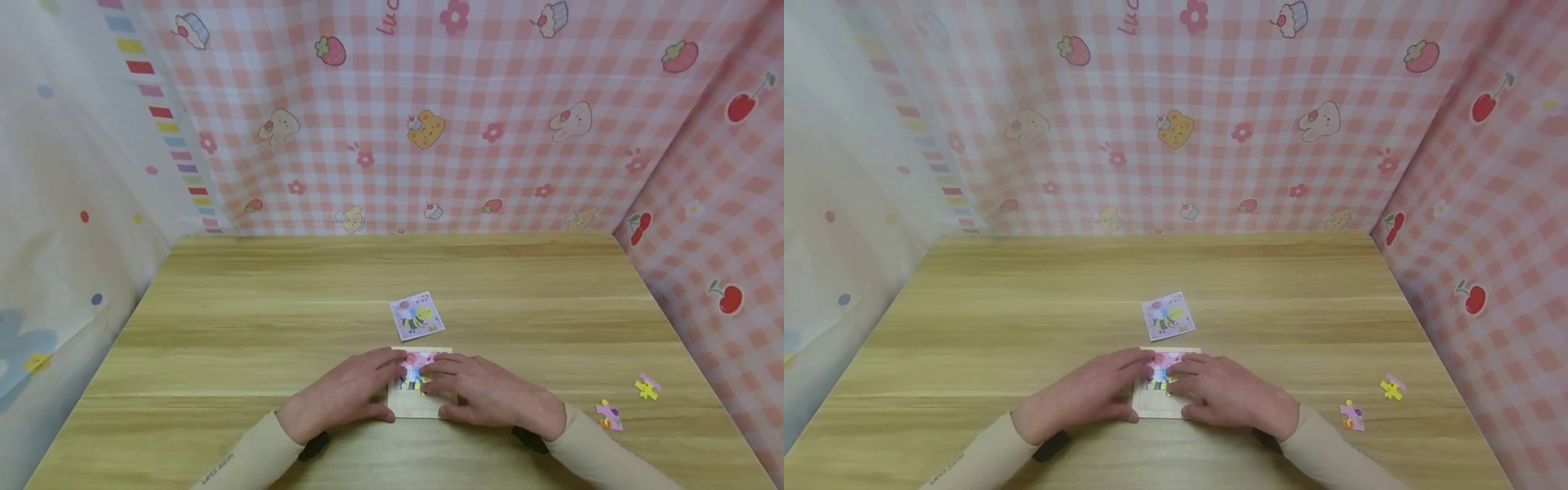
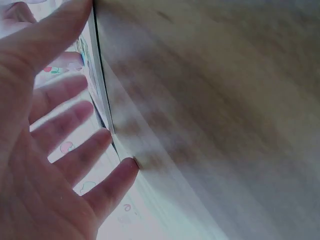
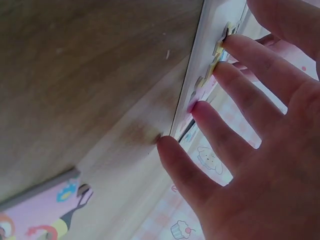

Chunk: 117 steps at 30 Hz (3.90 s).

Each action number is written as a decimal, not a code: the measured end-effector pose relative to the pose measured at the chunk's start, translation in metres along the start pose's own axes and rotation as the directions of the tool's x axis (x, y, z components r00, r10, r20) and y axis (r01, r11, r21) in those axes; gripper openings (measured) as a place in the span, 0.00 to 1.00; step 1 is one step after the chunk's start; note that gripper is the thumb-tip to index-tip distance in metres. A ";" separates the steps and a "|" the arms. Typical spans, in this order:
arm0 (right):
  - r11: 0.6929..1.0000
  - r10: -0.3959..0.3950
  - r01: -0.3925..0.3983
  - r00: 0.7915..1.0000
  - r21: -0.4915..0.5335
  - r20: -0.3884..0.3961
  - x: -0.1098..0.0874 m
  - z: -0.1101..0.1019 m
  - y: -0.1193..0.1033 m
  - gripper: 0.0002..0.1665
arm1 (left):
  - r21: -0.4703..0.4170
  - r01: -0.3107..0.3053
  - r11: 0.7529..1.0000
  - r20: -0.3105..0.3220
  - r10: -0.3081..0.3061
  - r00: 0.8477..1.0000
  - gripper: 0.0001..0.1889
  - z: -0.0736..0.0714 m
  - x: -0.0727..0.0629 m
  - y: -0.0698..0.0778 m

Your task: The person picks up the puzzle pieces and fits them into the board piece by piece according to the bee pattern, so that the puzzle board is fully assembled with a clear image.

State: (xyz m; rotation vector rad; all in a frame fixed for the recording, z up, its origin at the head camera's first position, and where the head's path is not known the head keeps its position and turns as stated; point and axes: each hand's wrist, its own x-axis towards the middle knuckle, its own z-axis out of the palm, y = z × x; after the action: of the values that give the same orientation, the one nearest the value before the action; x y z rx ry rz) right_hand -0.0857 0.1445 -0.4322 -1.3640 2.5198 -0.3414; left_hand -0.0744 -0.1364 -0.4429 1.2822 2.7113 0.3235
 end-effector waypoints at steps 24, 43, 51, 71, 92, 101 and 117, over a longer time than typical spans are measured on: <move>0.966 0.237 -0.184 0.910 0.183 -0.339 -0.068 -0.012 0.027 0.17 | 0.100 0.018 0.995 0.015 -0.019 1.000 0.36 0.008 0.008 0.007; 0.948 0.298 -0.229 0.881 0.221 -0.367 -0.123 -0.011 0.061 0.19 | 0.052 0.050 0.997 -0.024 -0.049 0.998 0.46 0.009 0.008 0.002; 0.932 0.311 -0.239 0.914 0.273 -0.261 -0.121 -0.009 0.064 0.15 | 0.034 0.065 0.997 0.009 -0.066 0.998 0.45 0.007 0.009 0.002; 0.913 0.289 -0.207 0.936 0.352 -0.200 -0.106 -0.001 0.063 0.18 | 0.040 0.043 0.998 0.041 -0.045 0.998 0.37 0.004 0.010 0.005; 0.857 0.512 -0.389 0.726 0.339 -0.459 -0.201 -0.018 0.098 0.22 | 0.045 0.032 0.998 0.029 -0.033 0.999 0.36 0.003 0.013 0.006; 0.752 0.637 -0.426 0.665 0.503 -0.389 -0.234 -0.014 0.117 0.22 | 0.032 0.037 0.999 0.026 -0.038 0.999 0.35 0.002 0.011 0.006; 0.772 0.627 -0.512 0.714 0.378 -0.312 -0.253 0.009 0.143 0.21 | 0.030 0.043 0.999 0.044 -0.044 0.998 0.36 0.000 0.012 0.006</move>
State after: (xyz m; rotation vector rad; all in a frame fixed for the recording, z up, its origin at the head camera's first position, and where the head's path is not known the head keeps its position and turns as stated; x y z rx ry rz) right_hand -0.0607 0.4333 -0.4585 -0.3643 2.9338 -0.8762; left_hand -0.0770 -0.1235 -0.4417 1.2207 2.7113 0.2492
